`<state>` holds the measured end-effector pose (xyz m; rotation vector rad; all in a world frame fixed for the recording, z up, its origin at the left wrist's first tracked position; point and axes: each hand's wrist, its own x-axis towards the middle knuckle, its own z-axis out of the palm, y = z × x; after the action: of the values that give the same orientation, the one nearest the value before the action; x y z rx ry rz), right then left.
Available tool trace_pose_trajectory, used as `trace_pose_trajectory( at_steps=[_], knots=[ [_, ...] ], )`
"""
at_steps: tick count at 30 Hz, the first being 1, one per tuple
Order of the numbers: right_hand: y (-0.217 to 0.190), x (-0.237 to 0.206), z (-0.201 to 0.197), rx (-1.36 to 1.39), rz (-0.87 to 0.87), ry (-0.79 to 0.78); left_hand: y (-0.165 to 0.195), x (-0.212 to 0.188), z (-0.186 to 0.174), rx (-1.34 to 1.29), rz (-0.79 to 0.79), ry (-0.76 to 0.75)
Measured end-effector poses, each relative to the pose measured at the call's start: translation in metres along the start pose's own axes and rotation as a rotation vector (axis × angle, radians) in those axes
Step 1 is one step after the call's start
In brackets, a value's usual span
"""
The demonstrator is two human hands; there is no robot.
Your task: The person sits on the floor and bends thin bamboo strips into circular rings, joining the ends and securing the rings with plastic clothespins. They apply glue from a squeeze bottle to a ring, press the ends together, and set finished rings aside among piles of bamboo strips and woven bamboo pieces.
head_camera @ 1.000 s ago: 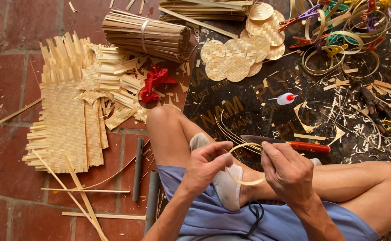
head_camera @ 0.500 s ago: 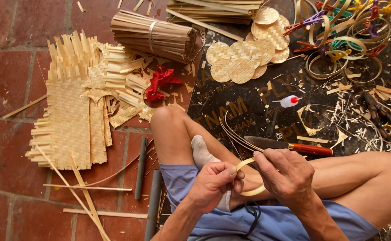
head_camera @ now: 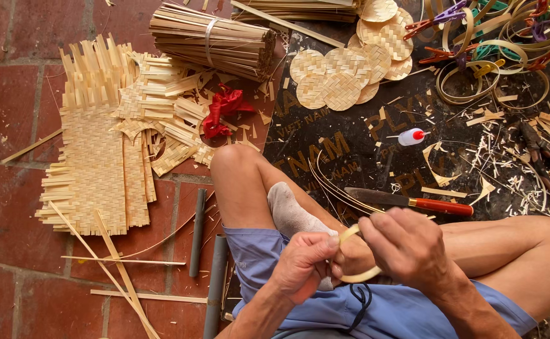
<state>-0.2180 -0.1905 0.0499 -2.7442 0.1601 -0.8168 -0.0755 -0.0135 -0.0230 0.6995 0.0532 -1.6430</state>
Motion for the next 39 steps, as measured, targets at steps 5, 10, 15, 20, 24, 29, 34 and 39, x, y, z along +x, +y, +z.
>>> trace_pose_trajectory(
  at_steps=[5, 10, 15, 20, 24, 29, 34, 39],
  knots=[
    [0.015, -0.023, 0.001, 0.701, 0.593, -0.043, 0.022, 0.001, -0.008, -0.097, 0.174, -0.089],
    [0.009, -0.066, 0.040, 1.486, 1.106, 0.030, 0.043, 0.019, -0.005, 0.068, 0.197, 0.117],
    [0.013, -0.091, 0.077, 1.702, 1.247, 0.165, 0.051, 0.036, 0.009, 0.973, 0.531, 0.236],
    [0.010, -0.095, 0.088, 1.732, 1.356, 0.188, 0.054, 0.052, 0.021, 1.685, 0.946, 0.181],
    [0.016, -0.094, 0.085, 1.580, 1.307, 0.172, 0.056, 0.065, 0.028, 1.707, 0.910, 0.232],
    [0.034, -0.079, 0.084, 1.192, 1.265, 0.169, 0.064, 0.080, 0.016, 1.593, 0.810, 0.247],
    [0.057, -0.068, 0.083, 0.815, 1.157, 0.152, 0.125, 0.111, -0.036, 1.812, 0.878, 0.313],
    [0.134, -0.097, 0.048, 0.576, 1.173, 0.285, 0.246, 0.146, -0.115, 1.799, 0.520, 0.567]
  ],
)
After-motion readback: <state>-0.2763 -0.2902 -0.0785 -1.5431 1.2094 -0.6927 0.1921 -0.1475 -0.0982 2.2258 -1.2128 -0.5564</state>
